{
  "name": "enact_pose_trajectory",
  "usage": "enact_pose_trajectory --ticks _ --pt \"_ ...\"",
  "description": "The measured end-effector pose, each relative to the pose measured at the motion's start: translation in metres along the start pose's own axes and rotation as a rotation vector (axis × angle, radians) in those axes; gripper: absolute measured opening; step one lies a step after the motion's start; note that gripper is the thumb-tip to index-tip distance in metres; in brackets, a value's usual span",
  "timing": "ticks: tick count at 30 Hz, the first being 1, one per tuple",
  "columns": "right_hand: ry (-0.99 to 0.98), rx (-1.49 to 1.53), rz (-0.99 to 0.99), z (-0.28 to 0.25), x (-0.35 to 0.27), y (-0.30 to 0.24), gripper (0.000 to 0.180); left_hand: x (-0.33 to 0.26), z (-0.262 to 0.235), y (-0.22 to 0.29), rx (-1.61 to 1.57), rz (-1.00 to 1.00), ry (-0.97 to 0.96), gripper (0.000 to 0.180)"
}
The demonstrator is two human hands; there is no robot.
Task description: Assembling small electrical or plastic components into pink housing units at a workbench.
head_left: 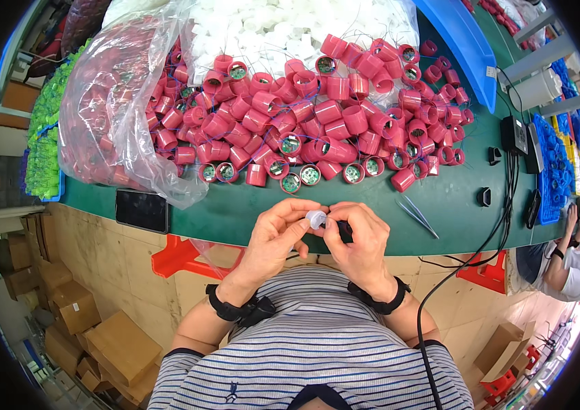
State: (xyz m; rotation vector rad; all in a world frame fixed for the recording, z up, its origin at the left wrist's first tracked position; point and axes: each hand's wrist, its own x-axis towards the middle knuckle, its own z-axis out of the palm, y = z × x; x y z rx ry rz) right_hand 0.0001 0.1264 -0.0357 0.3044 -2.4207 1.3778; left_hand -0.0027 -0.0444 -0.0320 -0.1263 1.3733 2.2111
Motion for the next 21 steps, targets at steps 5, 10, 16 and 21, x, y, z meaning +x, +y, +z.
enact_pose_trajectory --ticks 5,10,16,21 --pt "0.004 -0.024 -0.024 0.0007 0.0010 -0.0002 0.019 0.0004 -0.0010 0.0002 0.004 -0.009 0.033 0.024" --pt "-0.009 -0.036 -0.034 0.0003 0.0013 -0.0001 0.019 0.0002 -0.0014 -0.0009 0.013 -0.003 0.032 0.024" --pt "-0.010 -0.061 -0.046 0.0002 0.0013 -0.0011 0.019 -0.0010 0.0014 0.0014 0.098 0.025 0.055 0.024" --pt "-0.033 -0.025 0.002 -0.0005 0.0015 -0.0042 0.018 -0.0017 -0.0012 0.0012 0.156 0.022 0.063 0.024"
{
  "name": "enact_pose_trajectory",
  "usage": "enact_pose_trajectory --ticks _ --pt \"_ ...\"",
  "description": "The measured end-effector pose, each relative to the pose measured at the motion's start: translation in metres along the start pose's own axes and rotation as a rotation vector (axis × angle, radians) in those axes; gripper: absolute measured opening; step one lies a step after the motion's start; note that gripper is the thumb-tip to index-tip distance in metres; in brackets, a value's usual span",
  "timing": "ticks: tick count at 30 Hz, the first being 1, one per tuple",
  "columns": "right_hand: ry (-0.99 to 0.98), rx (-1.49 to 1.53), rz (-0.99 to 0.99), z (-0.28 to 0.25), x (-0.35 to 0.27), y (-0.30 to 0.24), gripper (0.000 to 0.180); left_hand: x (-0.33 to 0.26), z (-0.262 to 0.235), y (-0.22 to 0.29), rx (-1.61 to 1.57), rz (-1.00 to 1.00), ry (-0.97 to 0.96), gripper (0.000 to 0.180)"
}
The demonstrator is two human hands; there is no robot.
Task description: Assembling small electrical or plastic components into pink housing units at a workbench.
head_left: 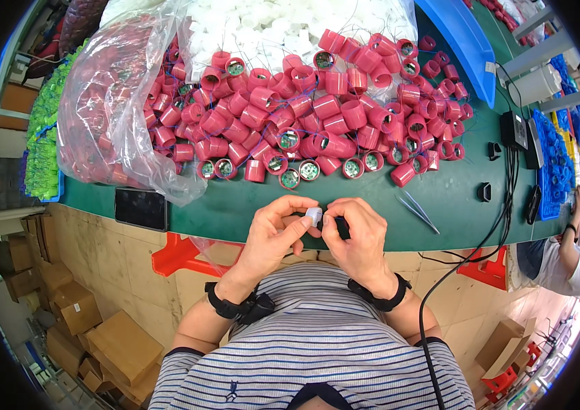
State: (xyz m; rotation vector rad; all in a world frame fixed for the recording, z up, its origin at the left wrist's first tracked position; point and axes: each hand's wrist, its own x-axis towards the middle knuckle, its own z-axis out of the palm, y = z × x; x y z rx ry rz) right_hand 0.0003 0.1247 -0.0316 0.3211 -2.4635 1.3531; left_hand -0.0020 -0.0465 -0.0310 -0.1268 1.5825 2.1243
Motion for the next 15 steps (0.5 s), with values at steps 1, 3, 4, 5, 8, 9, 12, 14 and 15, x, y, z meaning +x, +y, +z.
enact_pose_trajectory --ticks 1,3,4,5,8,9,12,14,15 --pt "-0.011 0.012 0.034 -0.0002 -0.0001 -0.0006 0.017 0.0006 -0.0019 -0.0003 -0.075 -0.028 -0.027 0.024" --pt "-0.009 0.022 0.042 -0.0003 0.0006 -0.0011 0.016 0.0008 -0.0037 -0.0005 -0.150 -0.059 -0.055 0.025" --pt "-0.009 0.032 0.048 -0.0002 0.0008 -0.0010 0.016 0.0007 -0.0042 -0.0006 -0.198 -0.093 -0.052 0.025" --pt "-0.008 0.032 0.050 -0.0007 0.0005 -0.0005 0.016 0.0006 -0.0045 -0.0006 -0.246 -0.127 -0.049 0.026" --pt "-0.045 0.028 0.034 -0.0023 0.0000 0.0008 0.011 0.0010 -0.0046 0.0006 -0.250 -0.118 -0.063 0.026" --pt "-0.049 0.024 0.037 -0.0028 0.0003 0.0003 0.011 0.0012 -0.0045 0.0008 -0.249 -0.119 -0.064 0.026" --pt "-0.051 0.019 0.038 -0.0028 0.0004 0.0005 0.011 0.0011 -0.0040 0.0010 -0.252 -0.121 -0.059 0.026" --pt "-0.048 0.017 0.036 -0.0023 0.0004 0.0004 0.011 0.0013 -0.0036 0.0008 -0.239 -0.114 -0.057 0.026" --pt "-0.033 0.025 0.046 -0.0014 0.0006 -0.0002 0.013 0.0013 -0.0033 0.0011 -0.239 -0.115 -0.057 0.026"
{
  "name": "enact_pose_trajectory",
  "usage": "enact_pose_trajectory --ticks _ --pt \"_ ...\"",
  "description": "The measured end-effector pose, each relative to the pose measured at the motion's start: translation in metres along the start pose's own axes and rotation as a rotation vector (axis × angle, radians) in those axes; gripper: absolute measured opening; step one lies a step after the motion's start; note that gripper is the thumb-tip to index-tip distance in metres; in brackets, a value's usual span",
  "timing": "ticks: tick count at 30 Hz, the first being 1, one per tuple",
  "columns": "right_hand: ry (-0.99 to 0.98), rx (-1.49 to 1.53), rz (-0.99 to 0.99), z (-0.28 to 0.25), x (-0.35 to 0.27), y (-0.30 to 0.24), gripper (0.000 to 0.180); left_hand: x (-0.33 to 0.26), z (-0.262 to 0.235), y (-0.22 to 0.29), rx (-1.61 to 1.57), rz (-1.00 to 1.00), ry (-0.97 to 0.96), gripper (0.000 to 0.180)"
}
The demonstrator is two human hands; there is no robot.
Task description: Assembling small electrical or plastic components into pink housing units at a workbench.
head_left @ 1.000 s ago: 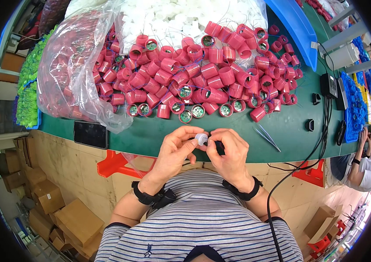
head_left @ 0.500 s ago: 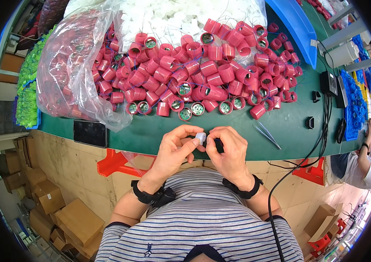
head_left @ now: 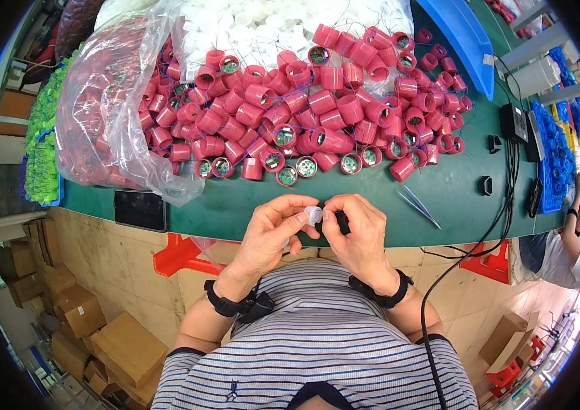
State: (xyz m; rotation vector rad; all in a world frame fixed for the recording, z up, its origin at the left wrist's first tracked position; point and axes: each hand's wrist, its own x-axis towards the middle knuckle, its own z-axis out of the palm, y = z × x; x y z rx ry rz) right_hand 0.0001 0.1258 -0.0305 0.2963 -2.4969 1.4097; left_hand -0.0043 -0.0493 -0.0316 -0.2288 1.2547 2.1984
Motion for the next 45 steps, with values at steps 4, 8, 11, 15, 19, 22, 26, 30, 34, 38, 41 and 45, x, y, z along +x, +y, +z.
enact_pose_trajectory --ticks 4,8,11,15,19,22,26,30,34,38,41,45 --pt "0.011 0.010 0.021 0.000 0.000 -0.001 0.016 0.000 0.000 0.000 0.004 0.005 0.003 0.026" --pt "0.007 -0.004 0.018 0.002 -0.002 0.000 0.015 0.000 0.000 -0.002 -0.003 0.011 -0.001 0.026" --pt "0.003 -0.015 0.010 0.003 -0.003 0.002 0.016 0.001 -0.001 -0.006 0.043 0.034 0.000 0.026" --pt "-0.002 0.026 -0.040 -0.001 -0.001 0.003 0.019 0.001 0.001 -0.007 0.074 0.046 0.022 0.027" --pt "-0.002 0.079 0.089 -0.013 -0.001 -0.008 0.025 -0.002 0.011 -0.001 0.111 0.073 0.107 0.029" --pt "0.017 0.109 0.102 -0.016 -0.010 0.003 0.026 -0.001 0.013 0.000 0.138 0.065 0.129 0.028" --pt "-0.006 0.069 -0.046 -0.014 -0.015 0.018 0.028 -0.001 0.016 0.000 0.179 0.074 0.075 0.024" --pt "-0.002 0.038 -0.083 -0.015 -0.013 0.013 0.028 0.002 0.015 -0.005 0.229 0.070 0.046 0.023" --pt "0.042 0.176 0.126 -0.022 -0.012 0.007 0.027 0.003 0.013 -0.005 0.130 0.037 0.107 0.022" --pt "0.008 0.122 0.032 -0.021 -0.016 0.021 0.024 0.004 0.013 -0.004 0.101 0.001 0.104 0.022" --pt "0.020 0.115 0.017 -0.017 -0.015 0.023 0.020 0.006 0.011 -0.006 0.091 -0.005 0.080 0.022" --pt "0.001 0.068 -0.013 -0.016 -0.014 0.021 0.016 0.005 0.011 -0.007 0.082 -0.011 0.069 0.022"
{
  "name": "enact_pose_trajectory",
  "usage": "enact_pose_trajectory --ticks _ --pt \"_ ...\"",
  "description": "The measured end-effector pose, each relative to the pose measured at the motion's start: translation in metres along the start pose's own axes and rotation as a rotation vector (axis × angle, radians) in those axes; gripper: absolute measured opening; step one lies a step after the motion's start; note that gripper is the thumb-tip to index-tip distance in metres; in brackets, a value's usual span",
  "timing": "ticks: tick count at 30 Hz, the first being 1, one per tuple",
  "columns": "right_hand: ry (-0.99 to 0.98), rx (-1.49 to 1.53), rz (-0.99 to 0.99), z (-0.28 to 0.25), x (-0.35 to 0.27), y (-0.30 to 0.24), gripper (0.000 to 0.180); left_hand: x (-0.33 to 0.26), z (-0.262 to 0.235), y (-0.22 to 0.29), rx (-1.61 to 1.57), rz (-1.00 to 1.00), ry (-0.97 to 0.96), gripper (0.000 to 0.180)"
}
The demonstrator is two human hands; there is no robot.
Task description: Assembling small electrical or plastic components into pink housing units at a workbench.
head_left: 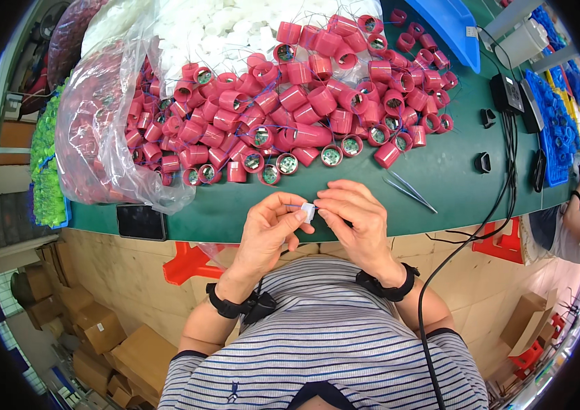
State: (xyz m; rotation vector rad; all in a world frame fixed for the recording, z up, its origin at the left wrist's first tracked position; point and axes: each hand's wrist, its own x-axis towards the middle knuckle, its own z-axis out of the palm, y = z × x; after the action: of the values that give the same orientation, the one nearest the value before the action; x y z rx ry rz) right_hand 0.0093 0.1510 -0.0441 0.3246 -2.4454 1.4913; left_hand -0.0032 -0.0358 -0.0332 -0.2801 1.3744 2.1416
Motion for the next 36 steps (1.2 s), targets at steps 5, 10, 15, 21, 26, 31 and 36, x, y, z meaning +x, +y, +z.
enact_pose_trajectory --ticks 5,10,15,21,26,31,36 --pt "0.036 -0.024 -0.031 0.003 0.001 0.000 0.015 0.000 -0.001 -0.001 -0.037 -0.004 -0.014 0.022" --pt "0.058 -0.039 -0.055 0.006 0.002 0.000 0.014 0.000 -0.001 -0.001 -0.056 -0.001 -0.018 0.022" --pt "0.069 -0.077 -0.083 0.007 0.002 0.000 0.014 0.000 0.000 0.000 -0.050 -0.003 -0.016 0.022" --pt "0.064 -0.143 -0.134 0.007 0.003 0.000 0.016 0.000 0.001 -0.001 -0.029 0.002 -0.007 0.022" --pt "0.057 -0.179 -0.167 0.007 0.002 0.000 0.017 -0.001 0.006 -0.002 0.064 0.041 0.055 0.021" --pt "0.050 -0.144 -0.142 0.007 -0.003 0.002 0.020 -0.004 0.017 0.006 0.310 0.110 0.094 0.021" --pt "0.057 0.003 -0.001 -0.004 -0.001 -0.008 0.026 -0.004 0.019 0.008 0.400 0.148 0.119 0.023"
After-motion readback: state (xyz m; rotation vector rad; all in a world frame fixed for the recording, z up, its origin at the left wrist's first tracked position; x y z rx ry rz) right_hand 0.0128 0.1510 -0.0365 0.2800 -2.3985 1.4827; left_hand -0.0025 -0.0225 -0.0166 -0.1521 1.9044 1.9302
